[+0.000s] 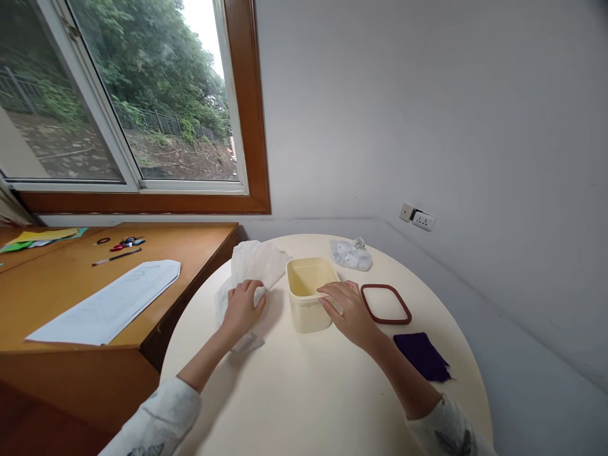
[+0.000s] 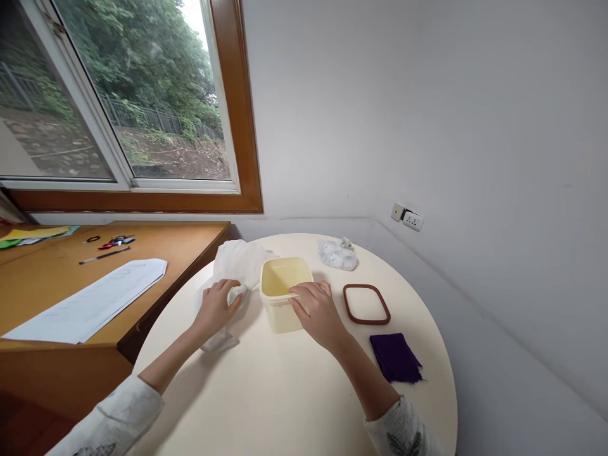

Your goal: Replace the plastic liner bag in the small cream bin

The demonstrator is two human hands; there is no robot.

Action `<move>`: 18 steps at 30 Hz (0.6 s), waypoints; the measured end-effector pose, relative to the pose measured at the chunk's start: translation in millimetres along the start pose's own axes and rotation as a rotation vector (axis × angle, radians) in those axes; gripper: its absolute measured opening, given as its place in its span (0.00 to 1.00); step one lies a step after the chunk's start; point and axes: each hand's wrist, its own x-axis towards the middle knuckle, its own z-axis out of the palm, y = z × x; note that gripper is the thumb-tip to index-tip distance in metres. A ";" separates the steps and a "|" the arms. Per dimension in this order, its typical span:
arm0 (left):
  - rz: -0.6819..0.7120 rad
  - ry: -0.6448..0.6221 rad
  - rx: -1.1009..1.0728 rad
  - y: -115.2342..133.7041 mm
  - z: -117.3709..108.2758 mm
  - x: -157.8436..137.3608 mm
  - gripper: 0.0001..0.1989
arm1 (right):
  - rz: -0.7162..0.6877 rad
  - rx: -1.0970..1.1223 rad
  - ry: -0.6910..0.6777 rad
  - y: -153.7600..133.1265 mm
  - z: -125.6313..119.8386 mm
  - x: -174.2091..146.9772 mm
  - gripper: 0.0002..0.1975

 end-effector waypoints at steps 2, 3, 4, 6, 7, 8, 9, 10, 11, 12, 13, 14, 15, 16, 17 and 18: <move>-0.012 0.018 -0.072 14.0 5.5 -1.5 0.08 | 0.003 0.016 0.065 0.9 0.6 -0.5 0.11; -0.024 0.030 -0.110 19.5 9.7 -2.7 0.07 | 0.007 0.021 0.104 1.8 0.1 -0.3 0.11; -0.040 0.044 -0.149 24.2 14.2 -4.1 0.05 | 0.013 0.023 0.142 3.2 -1.2 0.2 0.11; -0.077 0.078 -0.225 31.9 22.5 -7.3 0.04 | 0.032 0.021 0.201 9.0 -5.9 2.8 0.11; -0.095 0.099 -0.261 35.3 25.3 -9.1 0.04 | 0.048 0.017 0.221 14.2 -9.2 4.8 0.11; -0.110 0.122 -0.295 38.5 27.1 -11.0 0.04 | 0.071 0.013 0.235 21.5 -12.8 7.2 0.11; -0.121 0.145 -0.324 41.4 27.9 -13.1 0.04 | 0.098 0.010 0.245 31.2 -16.3 10.0 0.11; -0.126 0.168 -0.358 44.1 27.9 -15.6 0.03 | 0.135 0.005 0.251 43.4 -19.6 13.2 0.12; -0.123 0.186 -0.400 46.4 27.5 -18.3 0.03 | 0.184 -0.001 0.249 58.1 -22.2 16.7 0.12; -0.111 0.201 -0.445 48.4 27.2 -21.5 0.03 | 0.240 -0.011 0.238 74.8 -24.0 20.4 0.13; -0.090 0.214 -0.484 49.8 27.4 -24.9 0.04 | 0.325 -0.032 0.214 93.1 -24.8 24.4 0.14; -0.058 0.222 -0.510 50.7 28.1 -28.6 0.06 | 0.436 -0.062 0.161 112.1 -24.6 28.5 0.15; -0.016 0.224 -0.514 51.3 29.4 -32.4 0.07 | 0.505 -0.079 0.136 130.9 -23.2 32.6 0.17; 0.034 0.214 -0.492 51.7 31.2 -36.2 0.08 | 0.554 -0.093 0.113 148.8 -20.9 36.6 0.19; 0.089 0.195 -0.449 52.2 33.2 -39.8 0.09 | 0.607 -0.110 0.085 165.1 -17.8 40.4 0.20; 0.148 0.164 -0.402 52.8 35.0 -43.1 0.10 | 0.662 -0.129 0.052 179.4 -14.0 44.1 0.21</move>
